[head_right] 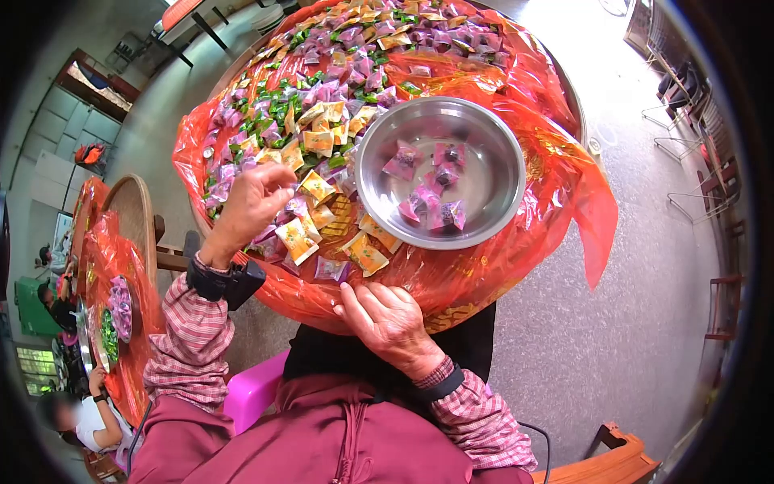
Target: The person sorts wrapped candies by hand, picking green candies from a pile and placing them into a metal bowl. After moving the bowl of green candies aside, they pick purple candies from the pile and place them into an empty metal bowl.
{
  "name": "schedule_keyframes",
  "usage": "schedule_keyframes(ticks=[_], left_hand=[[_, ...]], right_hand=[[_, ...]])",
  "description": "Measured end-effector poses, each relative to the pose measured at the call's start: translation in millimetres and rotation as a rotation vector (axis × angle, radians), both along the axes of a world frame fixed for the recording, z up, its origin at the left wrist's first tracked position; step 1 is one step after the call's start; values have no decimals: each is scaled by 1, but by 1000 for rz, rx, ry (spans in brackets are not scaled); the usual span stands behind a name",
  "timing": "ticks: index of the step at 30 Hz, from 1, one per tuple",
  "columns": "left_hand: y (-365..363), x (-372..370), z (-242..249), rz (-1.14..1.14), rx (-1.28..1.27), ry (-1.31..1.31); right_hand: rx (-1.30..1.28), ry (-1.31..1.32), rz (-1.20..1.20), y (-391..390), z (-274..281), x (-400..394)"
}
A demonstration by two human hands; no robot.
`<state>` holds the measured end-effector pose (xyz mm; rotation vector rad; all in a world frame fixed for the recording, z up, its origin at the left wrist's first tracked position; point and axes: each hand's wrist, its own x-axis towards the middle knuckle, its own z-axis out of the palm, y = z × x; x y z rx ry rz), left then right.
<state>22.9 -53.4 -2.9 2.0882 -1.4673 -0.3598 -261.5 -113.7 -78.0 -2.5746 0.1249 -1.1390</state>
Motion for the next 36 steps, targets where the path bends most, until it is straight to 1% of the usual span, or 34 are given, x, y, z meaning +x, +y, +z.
schedule_keyframes(ticks=[1,2,4,7,9,12,14,15,16,18,19,20,22,23,25,26,28,29,30,32,33,35,36], left_hand=[[4,1,-5,-22,33,-226],[7,1,-8,-21,33,-226],[10,1,-13,-174,114,-433],[11,1,-27,-144,97,-452],[11,0,-28,-128,85,-459],[10,1,-21,-126,103,-398],[15,4,-9,-56,84,-142],[16,7,-1,-83,83,-80],[14,7,3,-81,84,-82],[6,-3,18,78,-31,343],[0,-12,33,110,8,484],[-9,-19,40,112,6,483],[-26,-29,47,44,3,661],[-34,-37,48,42,1,662],[-46,-47,48,-163,-183,819],[-47,-43,47,-165,-181,818],[-45,-26,42,-189,-178,471],[-38,-15,40,-145,-82,351],[-30,-4,34,-146,-78,347],[-15,16,17,-133,67,-192],[-9,21,8,-131,70,-193],[1,23,-5,-153,152,-512],[2,22,-9,-152,150,-511]], right_hand=[[0,0,1,0,0,0],[1,-2,1,0,0,0],[1,-3,2,0,1,0],[-1,-4,2,0,3,1],[9,6,1,0,4,0],[8,9,3,0,3,0],[8,5,0,0,2,0],[6,1,1,0,2,0],[7,-1,4,0,2,1],[0,0,-1,0,3,0],[-2,-1,2,1,3,0],[6,1,0,1,2,0],[11,3,-2,1,2,0],[24,0,-4,1,2,0],[38,-4,-8,1,3,0],[31,-6,-10,1,3,0],[27,-12,-15,1,3,-1],[26,-19,-13,1,3,0],[26,-25,-10,1,3,0],[25,-25,-11,1,3,1],[19,-20,-12,1,3,0],[16,-12,-5,1,1,0],[10,-3,0,1,1,0]])
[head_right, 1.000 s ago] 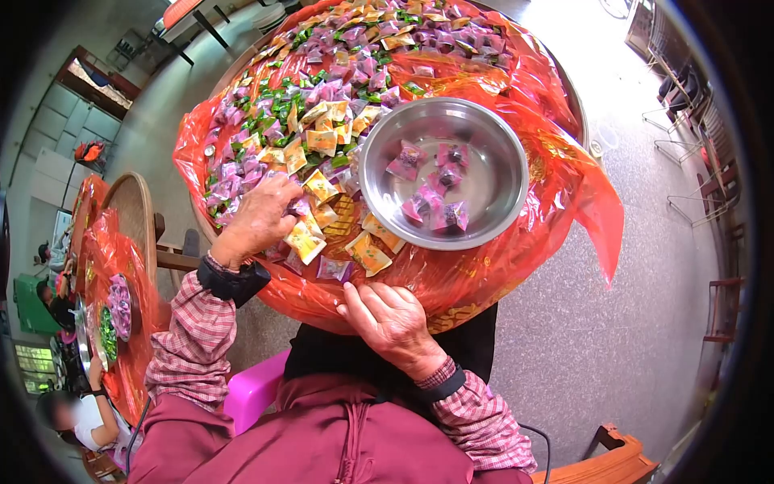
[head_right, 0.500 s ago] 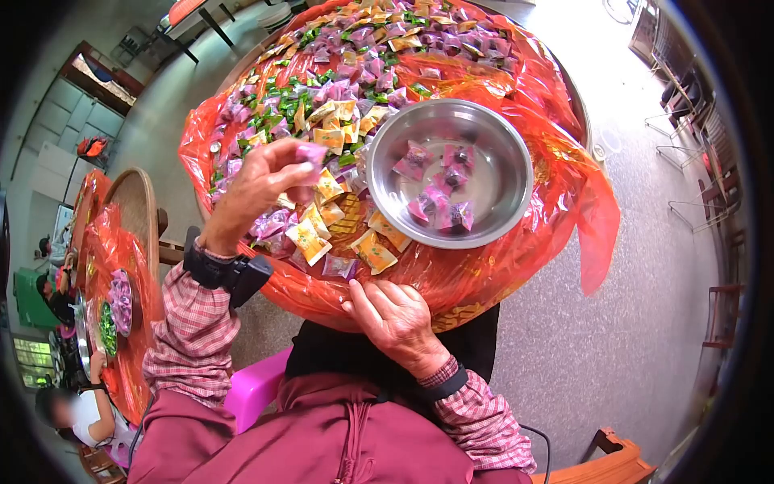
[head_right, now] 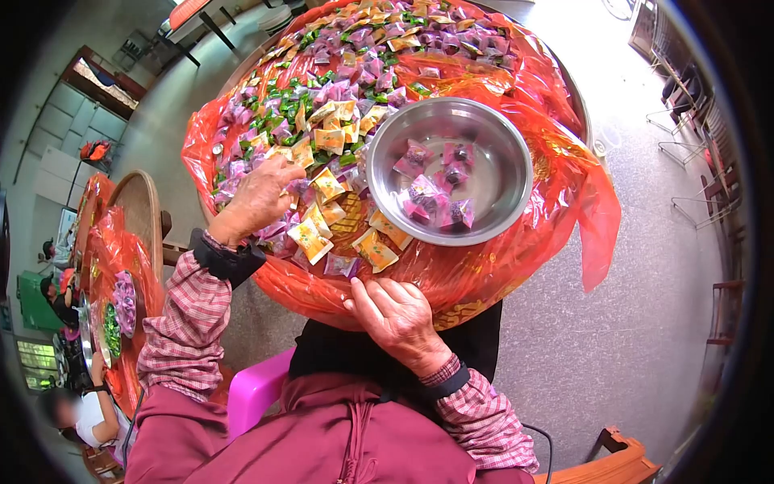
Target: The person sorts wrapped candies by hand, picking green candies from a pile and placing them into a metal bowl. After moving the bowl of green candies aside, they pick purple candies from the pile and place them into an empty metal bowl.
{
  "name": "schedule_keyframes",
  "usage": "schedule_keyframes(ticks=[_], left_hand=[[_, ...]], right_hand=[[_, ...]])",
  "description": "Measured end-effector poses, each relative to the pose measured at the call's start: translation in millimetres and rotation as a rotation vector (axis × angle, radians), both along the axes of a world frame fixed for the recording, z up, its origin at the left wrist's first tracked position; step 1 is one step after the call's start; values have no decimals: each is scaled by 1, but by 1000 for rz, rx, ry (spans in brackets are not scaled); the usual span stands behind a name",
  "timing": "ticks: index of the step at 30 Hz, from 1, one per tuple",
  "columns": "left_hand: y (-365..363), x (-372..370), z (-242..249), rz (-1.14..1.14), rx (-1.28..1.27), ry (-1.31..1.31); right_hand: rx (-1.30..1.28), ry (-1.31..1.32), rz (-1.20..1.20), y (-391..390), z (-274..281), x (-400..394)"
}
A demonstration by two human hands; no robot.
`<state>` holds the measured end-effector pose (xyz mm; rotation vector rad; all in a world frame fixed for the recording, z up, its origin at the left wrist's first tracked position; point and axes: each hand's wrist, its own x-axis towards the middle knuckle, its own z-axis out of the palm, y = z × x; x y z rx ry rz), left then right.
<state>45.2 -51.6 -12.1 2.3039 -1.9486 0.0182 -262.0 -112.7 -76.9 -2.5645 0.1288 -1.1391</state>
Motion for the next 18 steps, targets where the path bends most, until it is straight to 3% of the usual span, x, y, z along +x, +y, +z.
schedule_keyframes(ticks=[5,9,11,16,18], left_hand=[[-8,5,-14,3,56,-167],[-4,10,-9,-15,71,-152],[2,7,-2,-40,-81,16],[-4,-12,44,86,-73,337],[-20,-19,48,129,-28,770]], right_hand=[[-3,0,-3,0,1,0],[-3,-5,-5,0,1,0],[-6,-7,-6,0,1,0],[-5,-15,-1,0,1,1],[12,-14,-11,1,2,1]])
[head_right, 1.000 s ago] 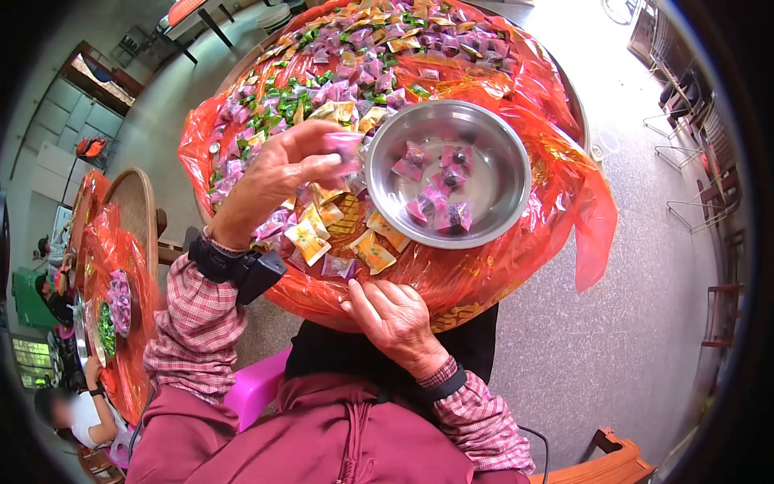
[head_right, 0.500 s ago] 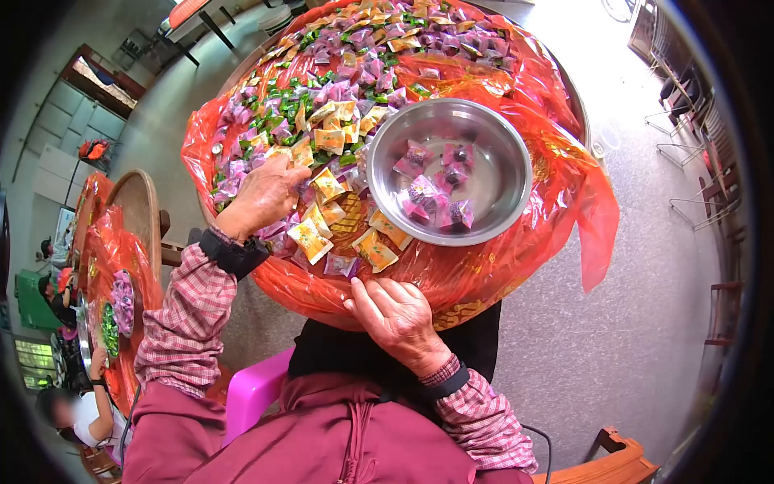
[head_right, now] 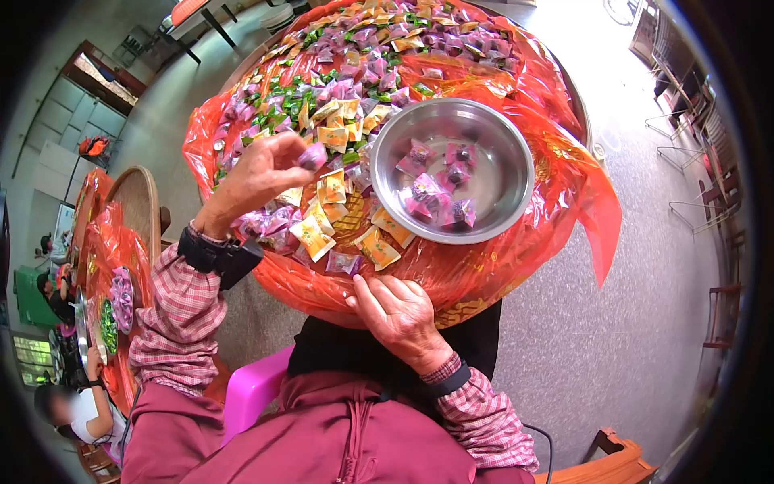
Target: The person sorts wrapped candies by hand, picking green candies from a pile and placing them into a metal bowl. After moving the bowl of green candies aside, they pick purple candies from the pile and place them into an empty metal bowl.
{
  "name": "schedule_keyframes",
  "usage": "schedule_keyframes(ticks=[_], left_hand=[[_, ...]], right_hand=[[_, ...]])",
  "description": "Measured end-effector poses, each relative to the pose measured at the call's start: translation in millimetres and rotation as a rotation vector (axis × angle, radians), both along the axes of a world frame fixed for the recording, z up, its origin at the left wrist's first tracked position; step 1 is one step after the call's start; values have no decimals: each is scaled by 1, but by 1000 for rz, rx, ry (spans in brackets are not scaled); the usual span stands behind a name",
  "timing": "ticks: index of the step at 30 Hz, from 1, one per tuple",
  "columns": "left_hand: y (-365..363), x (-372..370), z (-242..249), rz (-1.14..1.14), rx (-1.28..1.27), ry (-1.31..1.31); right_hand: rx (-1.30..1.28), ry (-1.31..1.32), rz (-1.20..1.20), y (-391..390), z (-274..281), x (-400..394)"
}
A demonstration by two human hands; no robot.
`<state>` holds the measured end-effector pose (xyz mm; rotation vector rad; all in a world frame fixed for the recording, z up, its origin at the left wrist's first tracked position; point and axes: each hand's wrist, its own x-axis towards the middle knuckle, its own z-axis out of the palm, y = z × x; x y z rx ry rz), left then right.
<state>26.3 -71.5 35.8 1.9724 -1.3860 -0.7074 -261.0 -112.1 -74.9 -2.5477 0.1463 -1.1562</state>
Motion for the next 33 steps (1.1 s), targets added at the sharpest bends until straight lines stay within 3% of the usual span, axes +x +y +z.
schedule_keyframes(ticks=[5,8,12,14,16,20,28,33], left_hand=[[-41,-43,13,-98,-94,297],[-43,-51,16,-130,-296,448],[1,-13,13,-103,-204,313],[31,3,5,-95,44,-29],[55,2,1,-140,116,-390],[83,3,-38,-170,37,-675],[73,12,-56,-58,44,-629],[71,5,-26,180,51,-331]], right_hand=[[9,10,0,1,0,-1],[9,13,1,0,-1,-2],[9,8,0,0,-1,-2],[14,4,-1,0,0,-2],[12,4,4,0,0,-2],[24,11,6,1,1,-2],[-4,24,-6,1,0,-1],[-5,21,-3,1,0,-1]])
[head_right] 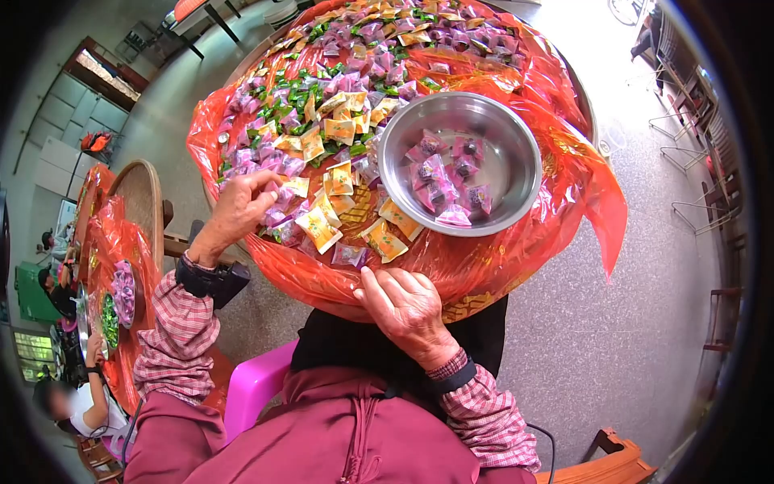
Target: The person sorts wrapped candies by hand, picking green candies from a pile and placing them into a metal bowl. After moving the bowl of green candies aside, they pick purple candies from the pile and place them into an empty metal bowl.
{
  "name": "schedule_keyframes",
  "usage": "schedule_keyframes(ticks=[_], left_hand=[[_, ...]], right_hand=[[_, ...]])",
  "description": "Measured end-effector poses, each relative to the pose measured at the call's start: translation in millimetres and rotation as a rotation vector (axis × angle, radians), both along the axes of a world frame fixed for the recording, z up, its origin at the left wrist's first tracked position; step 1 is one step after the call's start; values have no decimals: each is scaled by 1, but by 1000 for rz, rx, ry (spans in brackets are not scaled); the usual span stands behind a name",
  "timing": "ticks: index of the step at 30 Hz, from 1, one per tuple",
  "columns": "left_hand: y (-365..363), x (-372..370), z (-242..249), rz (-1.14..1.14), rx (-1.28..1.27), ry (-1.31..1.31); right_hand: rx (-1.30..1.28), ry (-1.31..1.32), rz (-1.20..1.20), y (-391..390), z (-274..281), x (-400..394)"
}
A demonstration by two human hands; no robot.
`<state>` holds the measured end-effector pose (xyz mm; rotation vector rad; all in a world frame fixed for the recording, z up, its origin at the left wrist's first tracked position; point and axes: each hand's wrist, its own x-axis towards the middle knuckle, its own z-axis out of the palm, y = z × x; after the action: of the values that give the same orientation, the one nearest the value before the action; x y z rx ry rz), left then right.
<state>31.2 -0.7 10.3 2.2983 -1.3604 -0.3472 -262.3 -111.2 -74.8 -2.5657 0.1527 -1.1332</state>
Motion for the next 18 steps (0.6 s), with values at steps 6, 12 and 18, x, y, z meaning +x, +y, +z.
schedule_keyframes(ticks=[6,12,18], left_hand=[[-47,-33,33,-51,-174,488],[-104,-72,34,-238,-359,789],[-124,-82,18,-310,-325,901]], right_hand=[[1,-3,-5,1,-1,0],[43,-14,0,1,2,0],[5,-18,3,0,-3,0]])
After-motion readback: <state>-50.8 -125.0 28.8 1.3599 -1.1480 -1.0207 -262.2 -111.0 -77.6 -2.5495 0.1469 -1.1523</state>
